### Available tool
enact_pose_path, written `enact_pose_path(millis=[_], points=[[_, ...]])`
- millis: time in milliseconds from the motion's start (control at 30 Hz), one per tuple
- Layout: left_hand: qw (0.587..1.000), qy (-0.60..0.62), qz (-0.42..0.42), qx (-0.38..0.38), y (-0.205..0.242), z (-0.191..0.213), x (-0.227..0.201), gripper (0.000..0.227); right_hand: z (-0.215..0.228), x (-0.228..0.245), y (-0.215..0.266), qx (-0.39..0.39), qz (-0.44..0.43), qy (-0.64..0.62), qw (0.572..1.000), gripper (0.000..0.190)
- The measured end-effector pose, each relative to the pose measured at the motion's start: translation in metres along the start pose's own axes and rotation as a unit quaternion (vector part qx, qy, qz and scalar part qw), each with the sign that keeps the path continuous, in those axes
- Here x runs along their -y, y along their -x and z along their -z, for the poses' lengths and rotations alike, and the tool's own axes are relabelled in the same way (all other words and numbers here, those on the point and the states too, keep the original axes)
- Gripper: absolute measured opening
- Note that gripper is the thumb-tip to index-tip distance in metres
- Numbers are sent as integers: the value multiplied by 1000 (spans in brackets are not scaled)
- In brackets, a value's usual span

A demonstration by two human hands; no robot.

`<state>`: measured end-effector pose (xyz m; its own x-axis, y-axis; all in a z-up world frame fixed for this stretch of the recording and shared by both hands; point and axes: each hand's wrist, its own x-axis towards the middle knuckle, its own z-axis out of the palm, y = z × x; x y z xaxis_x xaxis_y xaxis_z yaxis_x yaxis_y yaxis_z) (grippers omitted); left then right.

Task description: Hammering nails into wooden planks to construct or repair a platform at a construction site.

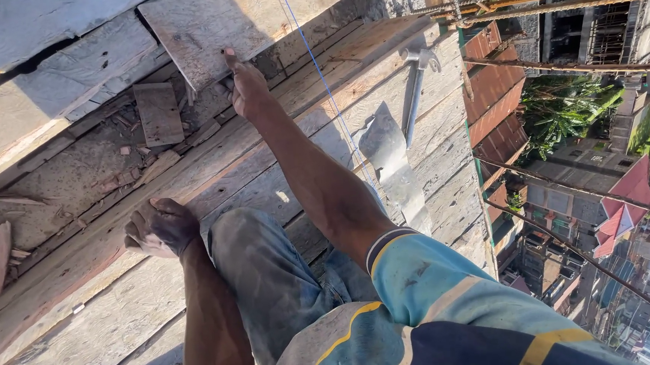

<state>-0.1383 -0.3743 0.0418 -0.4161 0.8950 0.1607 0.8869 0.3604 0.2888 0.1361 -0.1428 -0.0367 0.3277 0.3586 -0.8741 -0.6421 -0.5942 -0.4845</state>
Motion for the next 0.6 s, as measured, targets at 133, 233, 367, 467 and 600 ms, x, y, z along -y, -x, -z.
enact_pose_path(millis=[133,233,367,467,600], points=[[1000,-13,11,17,-1,-6,-6,35,-3,18,12,27,-3,4,1000,86],[1000,-8,6,9,0,-7,-2,31,-2,27,43,30,-7,17,999,109],[1000,9,-17,6,14,-24,20,36,12,33,92,153,1,10,988,113],[1000,12,-16,1,11,-23,16,35,21,23,80,155,4,6,988,111],[1000,-15,11,5,0,-12,-2,33,14,9,29,94,13,7,995,111]])
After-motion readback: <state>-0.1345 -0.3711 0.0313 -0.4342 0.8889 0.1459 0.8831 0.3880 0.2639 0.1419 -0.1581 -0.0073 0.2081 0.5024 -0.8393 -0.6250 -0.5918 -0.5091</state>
